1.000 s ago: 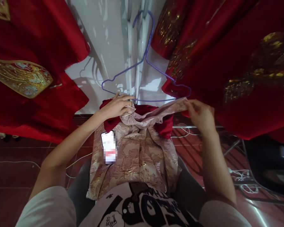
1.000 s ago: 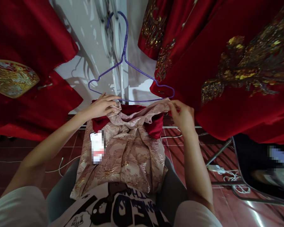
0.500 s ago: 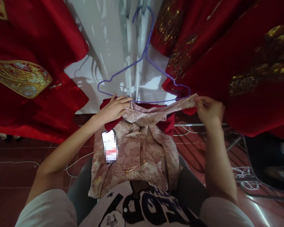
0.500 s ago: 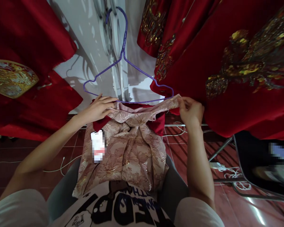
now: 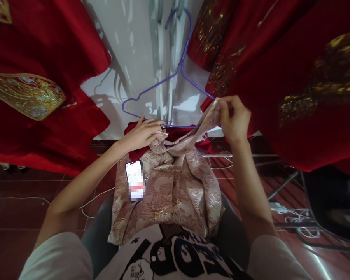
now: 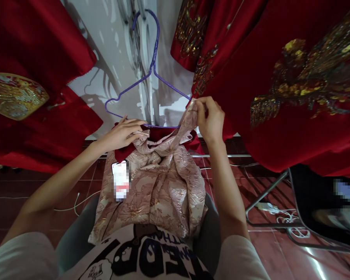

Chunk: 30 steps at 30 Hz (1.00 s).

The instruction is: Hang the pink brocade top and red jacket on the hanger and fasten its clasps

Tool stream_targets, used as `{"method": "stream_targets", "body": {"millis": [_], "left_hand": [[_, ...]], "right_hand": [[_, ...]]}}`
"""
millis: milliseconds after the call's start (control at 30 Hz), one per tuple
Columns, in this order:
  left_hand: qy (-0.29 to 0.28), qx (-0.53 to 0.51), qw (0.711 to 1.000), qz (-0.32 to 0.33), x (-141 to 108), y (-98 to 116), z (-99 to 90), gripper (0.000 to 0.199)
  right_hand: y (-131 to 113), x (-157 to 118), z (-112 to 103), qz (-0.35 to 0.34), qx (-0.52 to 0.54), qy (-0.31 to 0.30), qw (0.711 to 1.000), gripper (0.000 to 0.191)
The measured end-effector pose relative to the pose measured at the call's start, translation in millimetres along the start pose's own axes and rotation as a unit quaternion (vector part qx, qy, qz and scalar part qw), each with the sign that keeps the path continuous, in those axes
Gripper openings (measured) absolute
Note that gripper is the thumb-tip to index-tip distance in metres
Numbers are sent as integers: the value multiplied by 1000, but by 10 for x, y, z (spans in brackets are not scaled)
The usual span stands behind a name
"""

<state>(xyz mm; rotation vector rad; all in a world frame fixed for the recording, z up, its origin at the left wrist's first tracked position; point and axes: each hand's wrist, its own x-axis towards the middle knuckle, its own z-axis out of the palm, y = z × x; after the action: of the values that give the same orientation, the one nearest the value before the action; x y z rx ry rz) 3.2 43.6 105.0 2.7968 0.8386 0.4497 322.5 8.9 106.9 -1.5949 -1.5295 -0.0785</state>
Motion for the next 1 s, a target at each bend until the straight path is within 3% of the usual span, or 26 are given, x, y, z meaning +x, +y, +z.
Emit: {"method": "stream_targets", "body": {"millis": [100, 200, 300, 367, 467, 600, 1000], "left_hand": [[53, -29, 998, -14, -2, -4, -24, 25], [181, -47, 980, -73, -53, -151, -46, 24], [333, -43, 927, -169, -177, -469, -40, 20], [386, -66, 890, -232, -284, -712, -18, 18], [412, -142, 849, -298, -424, -995, 34, 21], [427, -223, 809, -337, -496, -1136, 87, 26], [459, -222, 792, -337, -503, -1086, 73, 14]], "right_hand": [[24, 58, 108, -47, 70, 9, 996, 35], [62, 72, 153, -68, 97, 22, 993, 32], [47, 62, 136, -73, 84, 26, 993, 30], [25, 59, 114, -76, 76, 32, 994, 29], [9, 67, 96, -73, 71, 35, 994, 27], [24, 84, 107, -68, 78, 31, 994, 26], [19, 82, 91, -63, 74, 25, 995, 31]]}}
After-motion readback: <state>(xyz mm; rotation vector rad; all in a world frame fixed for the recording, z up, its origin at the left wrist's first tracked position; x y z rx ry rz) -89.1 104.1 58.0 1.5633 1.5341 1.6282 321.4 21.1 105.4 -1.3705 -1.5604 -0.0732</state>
